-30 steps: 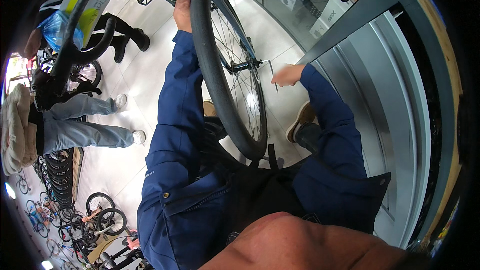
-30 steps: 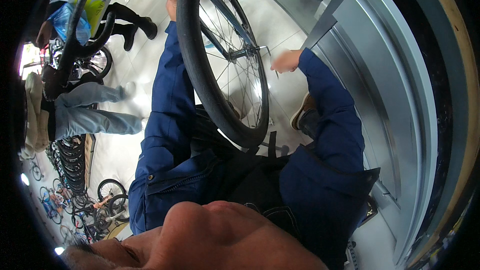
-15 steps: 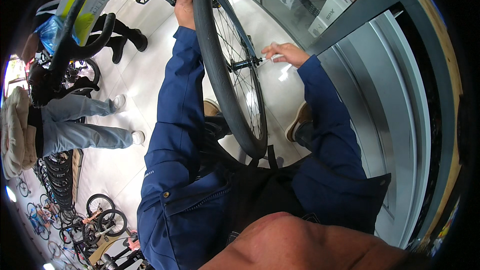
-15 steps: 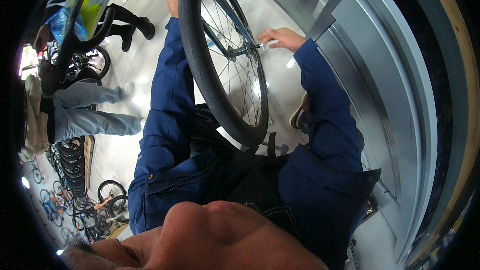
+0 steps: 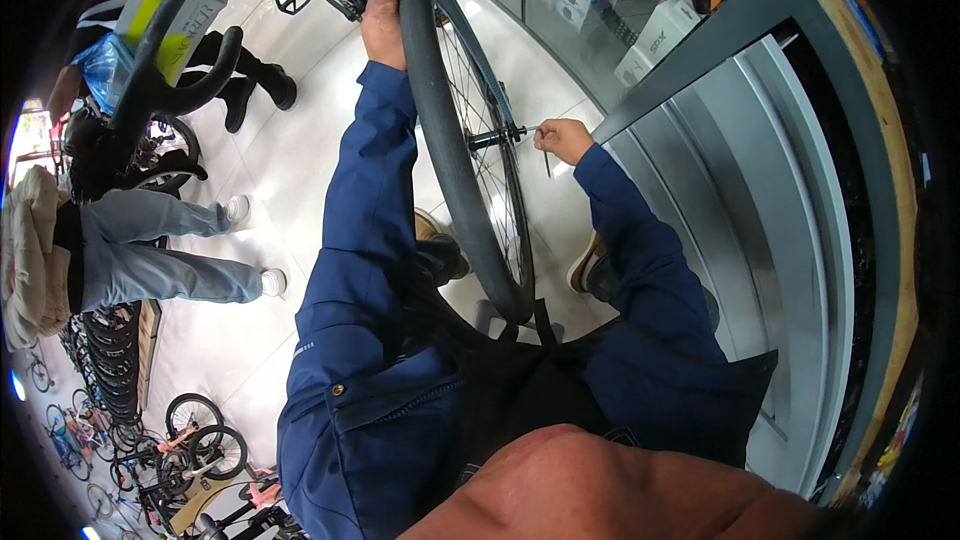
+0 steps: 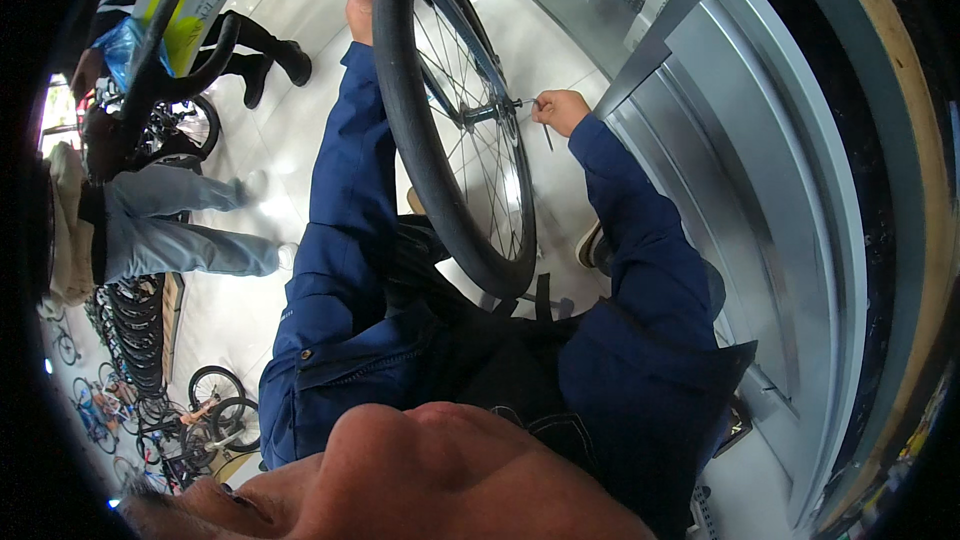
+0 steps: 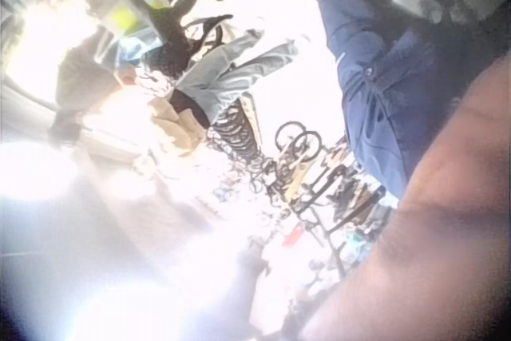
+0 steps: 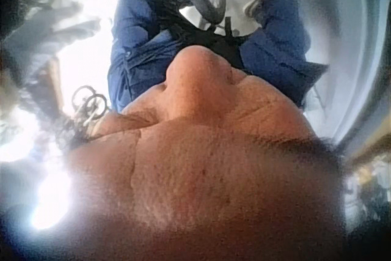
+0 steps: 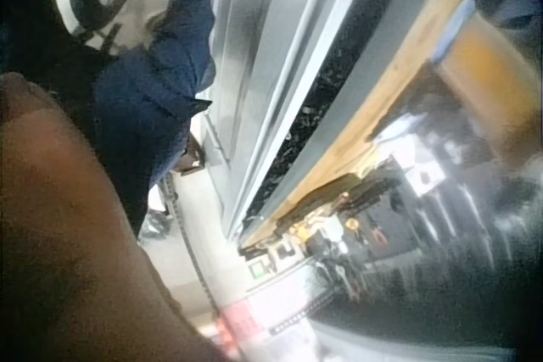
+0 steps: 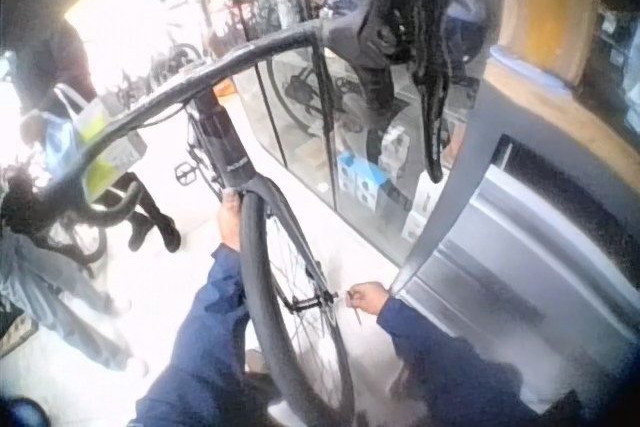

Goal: The person removes the front wheel from a bicycle, then detaches the handlebar assembly from the frame. They open a drawer to retrieve a small Allen key and use it to loosen a bolt on the handlebar stem. Finally, they wipe a small yellow component with a tissue.

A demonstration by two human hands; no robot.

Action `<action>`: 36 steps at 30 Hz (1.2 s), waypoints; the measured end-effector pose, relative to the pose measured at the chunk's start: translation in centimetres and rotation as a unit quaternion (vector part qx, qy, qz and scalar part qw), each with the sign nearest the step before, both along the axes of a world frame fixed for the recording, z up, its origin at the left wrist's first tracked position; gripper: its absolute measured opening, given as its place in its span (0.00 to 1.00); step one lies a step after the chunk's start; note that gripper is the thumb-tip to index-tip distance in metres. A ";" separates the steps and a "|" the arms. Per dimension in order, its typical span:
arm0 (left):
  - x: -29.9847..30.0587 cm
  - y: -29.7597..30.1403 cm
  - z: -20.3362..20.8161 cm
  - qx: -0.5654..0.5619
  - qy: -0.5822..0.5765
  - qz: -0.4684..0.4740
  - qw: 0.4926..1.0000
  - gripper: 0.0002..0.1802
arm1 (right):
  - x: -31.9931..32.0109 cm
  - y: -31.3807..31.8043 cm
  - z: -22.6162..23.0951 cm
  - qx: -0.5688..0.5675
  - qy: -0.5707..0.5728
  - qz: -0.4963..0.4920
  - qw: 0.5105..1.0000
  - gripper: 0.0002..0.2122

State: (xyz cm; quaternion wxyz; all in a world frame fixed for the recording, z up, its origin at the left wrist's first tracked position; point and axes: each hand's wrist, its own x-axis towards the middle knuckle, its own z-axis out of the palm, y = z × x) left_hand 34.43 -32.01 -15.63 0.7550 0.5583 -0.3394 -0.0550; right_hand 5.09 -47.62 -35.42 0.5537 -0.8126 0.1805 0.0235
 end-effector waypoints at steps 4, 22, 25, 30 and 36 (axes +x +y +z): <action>0.0 -0.6 -0.1 0.001 0.026 0.004 1.000 0.34 | 0.5 1.8 -0.1 -0.216 -0.086 -0.047 0.972 0.08; -0.1 0.1 -0.1 0.014 0.028 0.011 0.999 0.35 | -10.2 4.8 -22.4 -0.544 0.331 0.327 0.698 0.08; -0.1 0.1 0.0 0.013 0.012 0.014 1.000 0.35 | -14.0 7.6 -26.6 -0.088 0.389 -0.234 0.887 0.09; 0.5 -1.0 -0.4 -0.079 0.099 -0.054 0.990 0.34 | -10.8 7.5 -24.9 -0.250 0.283 -0.280 0.883 0.13; 1.2 0.0 -1.1 -0.007 0.048 -0.019 0.999 0.29 | 0.6 4.2 -7.6 0.274 -0.042 -0.274 0.921 0.20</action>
